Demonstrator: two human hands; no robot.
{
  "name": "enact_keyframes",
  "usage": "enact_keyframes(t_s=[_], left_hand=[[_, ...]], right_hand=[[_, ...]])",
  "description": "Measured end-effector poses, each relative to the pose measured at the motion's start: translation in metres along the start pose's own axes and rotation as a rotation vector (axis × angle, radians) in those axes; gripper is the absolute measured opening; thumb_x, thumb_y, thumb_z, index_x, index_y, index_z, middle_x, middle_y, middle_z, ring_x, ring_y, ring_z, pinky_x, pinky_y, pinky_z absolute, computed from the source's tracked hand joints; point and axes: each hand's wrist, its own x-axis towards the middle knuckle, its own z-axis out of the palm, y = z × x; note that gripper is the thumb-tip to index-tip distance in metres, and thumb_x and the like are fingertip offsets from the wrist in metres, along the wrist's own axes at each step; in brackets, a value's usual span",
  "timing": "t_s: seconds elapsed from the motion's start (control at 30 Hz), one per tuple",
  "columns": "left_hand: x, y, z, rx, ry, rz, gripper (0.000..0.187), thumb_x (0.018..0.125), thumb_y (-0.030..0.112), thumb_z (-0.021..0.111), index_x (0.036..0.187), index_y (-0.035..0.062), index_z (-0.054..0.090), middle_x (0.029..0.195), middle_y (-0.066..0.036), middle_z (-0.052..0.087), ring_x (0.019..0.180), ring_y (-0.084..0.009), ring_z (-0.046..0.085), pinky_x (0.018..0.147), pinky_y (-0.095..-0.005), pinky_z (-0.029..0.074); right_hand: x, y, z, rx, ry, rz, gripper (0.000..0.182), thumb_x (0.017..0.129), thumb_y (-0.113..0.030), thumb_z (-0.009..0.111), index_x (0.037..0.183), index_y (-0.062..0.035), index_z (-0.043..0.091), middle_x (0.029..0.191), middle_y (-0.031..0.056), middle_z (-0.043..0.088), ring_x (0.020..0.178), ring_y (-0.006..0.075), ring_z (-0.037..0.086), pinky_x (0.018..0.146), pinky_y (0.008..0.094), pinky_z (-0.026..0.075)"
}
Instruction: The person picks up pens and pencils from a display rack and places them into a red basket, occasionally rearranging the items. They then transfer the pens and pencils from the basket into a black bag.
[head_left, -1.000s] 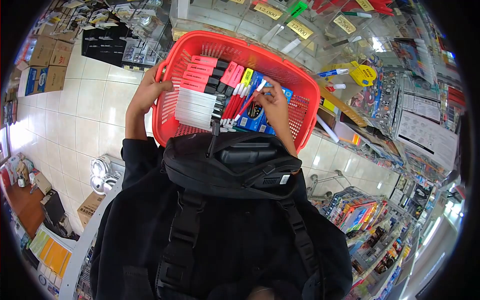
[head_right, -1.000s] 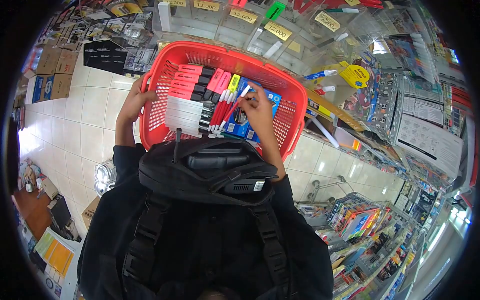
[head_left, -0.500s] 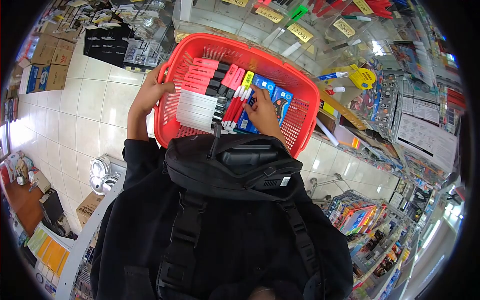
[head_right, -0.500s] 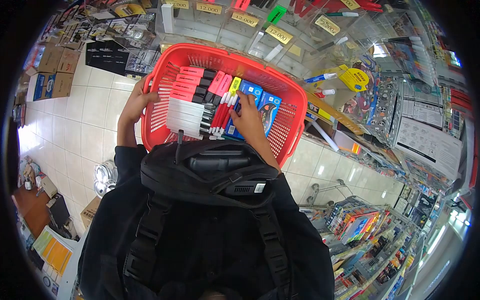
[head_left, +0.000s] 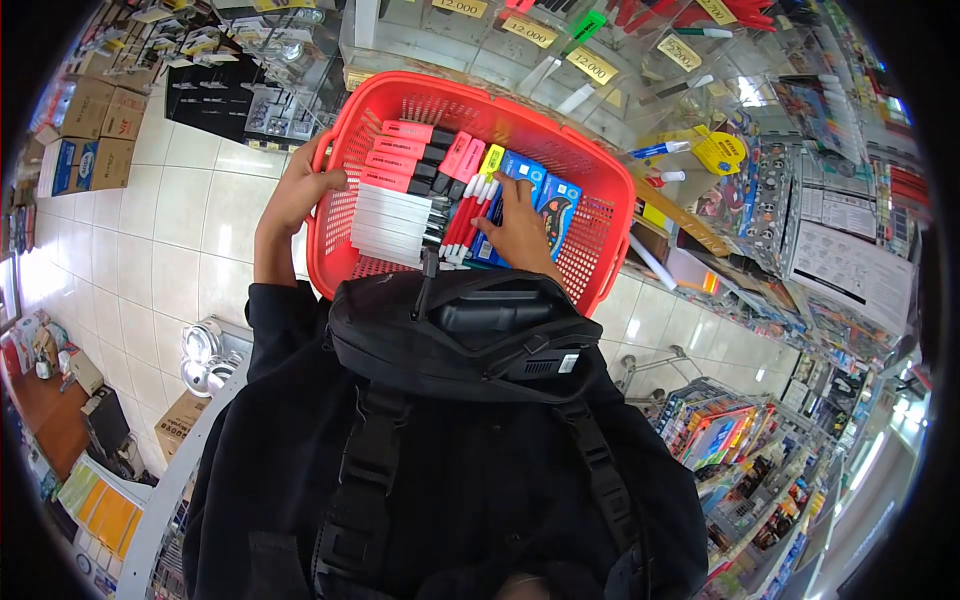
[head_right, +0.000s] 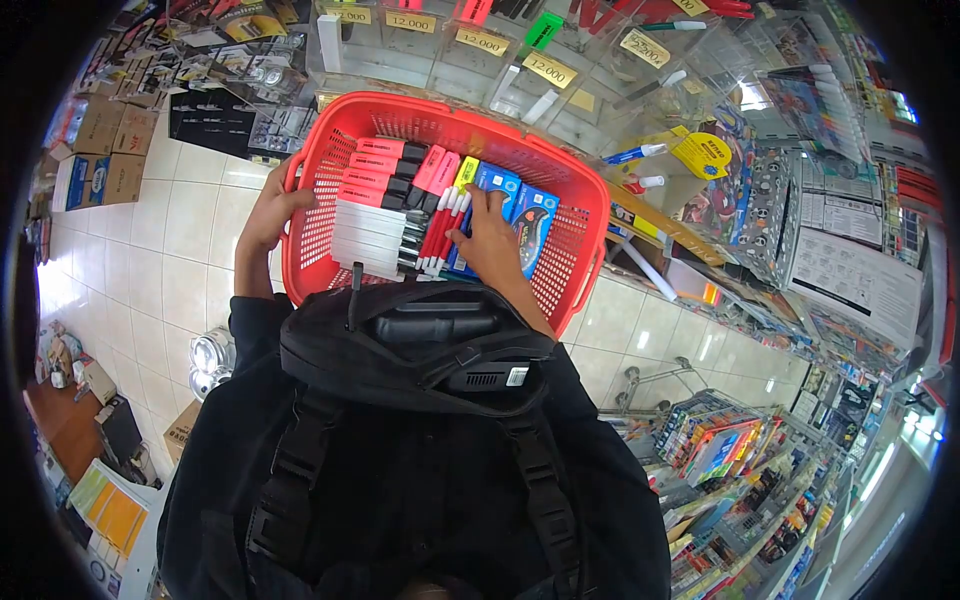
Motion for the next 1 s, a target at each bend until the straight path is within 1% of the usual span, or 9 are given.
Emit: enact_keyframes(t_s=[0.27, 0.33, 0.5, 0.6, 0.63, 0.73, 0.77, 0.87, 1.0], left_hand=[[0.002, -0.004, -0.003, 0.009, -0.004, 0.009, 0.064, 0.069, -0.002, 0.06, 0.132, -0.0006, 0.051, 0.103, -0.008, 0.066, 0.087, -0.0146, 0.061, 0.08, -0.0277, 0.049], [0.001, -0.004, -0.003, -0.003, -0.004, 0.005, 0.064, 0.068, -0.002, 0.06, 0.132, -0.0005, 0.051, 0.103, -0.008, 0.066, 0.088, -0.0145, 0.061, 0.08, -0.0275, 0.049], [0.006, -0.009, -0.007, 0.014, -0.051, 0.058, 0.066, 0.066, -0.003, 0.06, 0.132, -0.0003, 0.051, 0.105, -0.008, 0.066, 0.092, -0.0157, 0.061, 0.083, -0.0291, 0.049], [0.004, -0.007, -0.004, -0.019, -0.027, 0.055, 0.065, 0.066, -0.003, 0.059, 0.131, 0.0, 0.052, 0.106, -0.008, 0.066, 0.093, -0.0157, 0.061, 0.084, -0.0288, 0.049], [0.005, -0.008, -0.005, -0.016, -0.054, 0.053, 0.065, 0.066, -0.004, 0.059, 0.131, -0.0008, 0.051, 0.106, -0.008, 0.066, 0.093, -0.0162, 0.061, 0.084, -0.0287, 0.049], [0.001, -0.001, -0.003, -0.017, -0.042, 0.078, 0.066, 0.067, -0.004, 0.059, 0.132, -0.0011, 0.05, 0.106, -0.008, 0.066, 0.093, -0.0162, 0.061, 0.084, -0.0289, 0.049], [0.001, -0.001, -0.002, -0.014, -0.027, 0.065, 0.065, 0.067, -0.005, 0.059, 0.131, -0.0015, 0.05, 0.106, -0.008, 0.066, 0.093, -0.0164, 0.061, 0.084, -0.0291, 0.049], [0.002, -0.009, -0.004, 0.013, 0.025, 0.054, 0.065, 0.066, -0.005, 0.059, 0.13, -0.0007, 0.05, 0.104, -0.009, 0.065, 0.094, -0.0175, 0.062, 0.085, -0.0294, 0.049], [-0.001, -0.001, -0.002, 0.059, 0.05, 0.076, 0.063, 0.064, -0.003, 0.061, 0.126, 0.0, 0.053, 0.101, -0.009, 0.063, 0.091, -0.0185, 0.061, 0.082, -0.0301, 0.049]], right_hand=[[0.0, 0.008, -0.002, 0.046, 0.001, -0.067, 0.073, 0.076, -0.02, 0.078, 0.139, -0.0101, 0.042, 0.124, 0.0208, 0.045, 0.106, 0.0447, 0.057, 0.087, 0.0494, 0.05], [0.001, 0.009, -0.007, 0.094, -0.004, -0.055, 0.072, 0.077, -0.021, 0.078, 0.14, -0.0089, 0.044, 0.121, 0.0206, 0.047, 0.105, 0.0426, 0.057, 0.09, 0.0465, 0.049], [0.018, 0.022, -0.039, 0.224, -0.001, -0.094, 0.06, 0.08, -0.022, 0.078, 0.132, -0.0061, 0.054, 0.098, 0.0102, 0.057, 0.08, 0.0213, 0.058, 0.074, 0.0328, 0.049], [0.028, 0.026, -0.073, 0.455, -0.079, -0.037, 0.046, 0.084, -0.02, 0.076, 0.124, -0.0044, 0.059, 0.086, 0.002, 0.06, 0.066, 0.0082, 0.051, 0.063, 0.0235, 0.044], [0.032, 0.025, -0.083, 0.604, -0.1, -0.067, 0.034, 0.088, -0.016, 0.073, 0.117, -0.0029, 0.063, 0.079, -0.003, 0.059, 0.061, 0.0021, 0.046, 0.057, 0.0193, 0.039], [0.043, 0.006, -0.13, 0.649, -0.077, -0.102, 0.026, 0.089, -0.014, 0.071, 0.112, -0.0019, 0.065, 0.076, -0.0056, 0.058, 0.063, 0.0013, 0.044, 0.056, 0.0184, 0.036], [0.047, 0.004, -0.148, 0.592, -0.026, -0.153, 0.02, 0.091, -0.014, 0.068, 0.107, -0.0016, 0.067, 0.073, -0.0084, 0.055, 0.064, 0.0007, 0.044, 0.056, 0.0182, 0.035], [0.062, -0.012, -0.194, 0.635, 0.274, -0.197, 0.018, 0.093, -0.015, 0.066, 0.106, -0.002, 0.068, 0.072, -0.0095, 0.052, 0.064, 0.0005, 0.043, 0.056, 0.0187, 0.033], [0.097, -0.036, -0.239, 0.558, 0.576, -0.274, 0.017, 0.092, -0.016, 0.066, 0.103, -0.0025, 0.069, 0.067, -0.0086, 0.048, 0.062, 0.0009, 0.041, 0.055, 0.0196, 0.032]])
